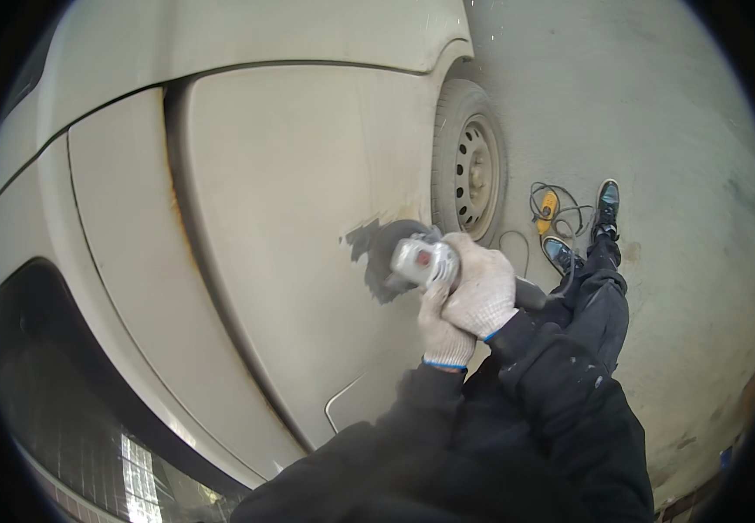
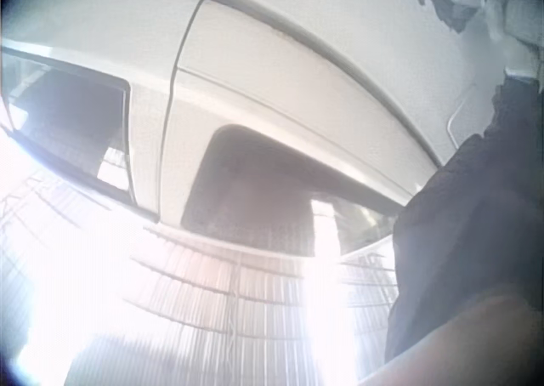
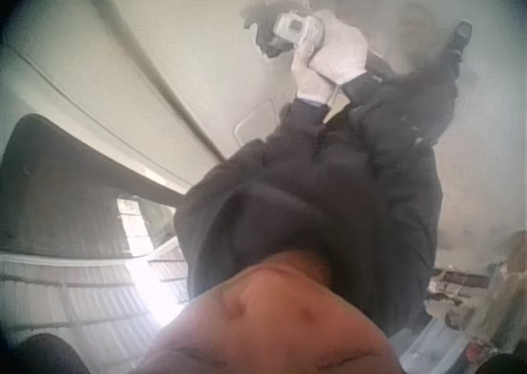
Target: The person uses an angle grinder to remove paint and rust from the rear quarter panel of a white car near the wheel arch. The operator moves the grinder across the surface, generating sparks and dust, and briefly pauses to wipe the area with a gloved hand before resuming grinding.
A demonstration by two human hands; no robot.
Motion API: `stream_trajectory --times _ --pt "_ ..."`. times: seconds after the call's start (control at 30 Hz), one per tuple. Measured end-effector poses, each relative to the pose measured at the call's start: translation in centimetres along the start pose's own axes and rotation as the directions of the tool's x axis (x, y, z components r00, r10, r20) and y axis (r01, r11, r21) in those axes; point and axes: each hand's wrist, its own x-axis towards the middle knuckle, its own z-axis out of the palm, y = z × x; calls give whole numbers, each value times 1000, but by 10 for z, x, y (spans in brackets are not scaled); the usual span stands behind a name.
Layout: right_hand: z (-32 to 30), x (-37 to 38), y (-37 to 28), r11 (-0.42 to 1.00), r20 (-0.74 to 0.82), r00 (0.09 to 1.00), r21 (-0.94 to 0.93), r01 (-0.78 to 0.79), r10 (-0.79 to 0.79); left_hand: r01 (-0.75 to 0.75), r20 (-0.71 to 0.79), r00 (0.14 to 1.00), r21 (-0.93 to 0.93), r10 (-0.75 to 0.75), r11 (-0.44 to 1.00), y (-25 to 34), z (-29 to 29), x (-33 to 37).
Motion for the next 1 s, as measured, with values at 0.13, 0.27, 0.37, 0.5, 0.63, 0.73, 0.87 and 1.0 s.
stream_trajectory --times 0.13,0.27,0.37,0.5,0.63,0.73,0.87,1.0 --pt "0 -1 -3 967 13 973 114 227 -230 -61 63 996 -83 66 995 3 -5 -11" --pt "0 -1 -1 998 142 989 55 -45 36 -16 18 1000 -53 17 998 -1 -12 -4" --pt "2 0 2 1000 46 999 -9 17 -17 -14 54 998 -61 17 998 -3 -14 -1" --pt "0 0 3 976 68 978 104 190 -197 -86 51 995 -58 89 995 -4 -11 -8" --pt "-3 0 1 998 183 983 47 -42 33 -38 -17 999 -26 38 999 -3 -5 -9" --pt "-4 2 -4 993 77 992 71 91 -96 -82 49 995 -33 83 996 2 -1 -6" --pt "-6 5 -15 979 44 987 140 149 -157 -131 57 990 18 130 991 14 1 -13" --pt "-15 8 -14 993 87 995 113 47 -57 -72 -19 997 28 73 997 9 9 -8"
